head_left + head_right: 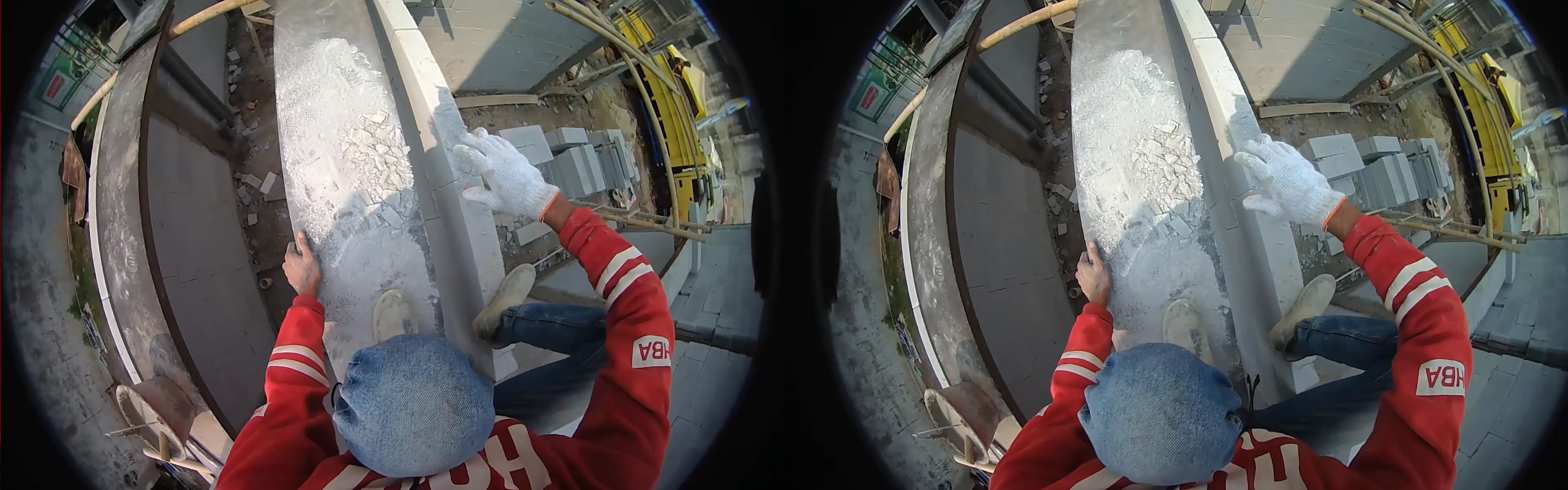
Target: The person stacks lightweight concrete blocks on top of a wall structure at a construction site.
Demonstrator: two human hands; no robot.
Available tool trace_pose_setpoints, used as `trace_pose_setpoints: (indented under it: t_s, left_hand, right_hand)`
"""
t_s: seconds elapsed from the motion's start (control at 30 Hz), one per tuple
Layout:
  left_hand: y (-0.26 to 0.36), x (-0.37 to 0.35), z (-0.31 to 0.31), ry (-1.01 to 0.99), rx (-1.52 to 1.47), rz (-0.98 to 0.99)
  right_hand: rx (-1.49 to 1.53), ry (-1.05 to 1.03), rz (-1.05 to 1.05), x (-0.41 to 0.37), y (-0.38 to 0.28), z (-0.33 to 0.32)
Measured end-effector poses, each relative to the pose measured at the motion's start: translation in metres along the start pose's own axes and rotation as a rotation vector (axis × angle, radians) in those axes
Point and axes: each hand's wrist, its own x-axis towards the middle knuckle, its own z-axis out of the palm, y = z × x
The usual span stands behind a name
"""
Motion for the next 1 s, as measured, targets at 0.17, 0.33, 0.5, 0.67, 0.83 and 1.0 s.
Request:
trace_pose_setpoints:
  t_s: [0.17, 0.33, 0.5, 0.67, 0.83, 1.0]
  left_hand:
    - [0.002, -0.001, -0.006, -0.027, -0.014, 0.041]
    - [0.004, -0.007, -0.007, 0.089, -0.253, 0.117]
    - [-0.011, -0.006, 0.001, 0.232, -0.448, 0.093]
    - [-0.031, -0.002, -0.002, 0.360, -0.639, 0.003]
    - [0.014, -0.031, -0.033, 0.399, -0.737, 0.131]
    - [0.063, -0.096, -0.049, 0.185, -0.579, 0.499]
  right_hand:
    - [0.402, 0.394, 0.202, 0.081, -0.035, 0.145]
    - [0.480, 0.531, 0.236, 0.150, -0.007, 0.165]
    - [0.386, 0.373, 0.071, 0.191, 0.023, 0.159]
    - [0.414, 0.300, -0.005, 0.166, -0.025, 0.169]
    - [0.568, 0.351, 0.051, 0.126, -0.110, 0.172]
    - [0.684, 0.128, -0.350, 0.125, -0.206, 0.192]
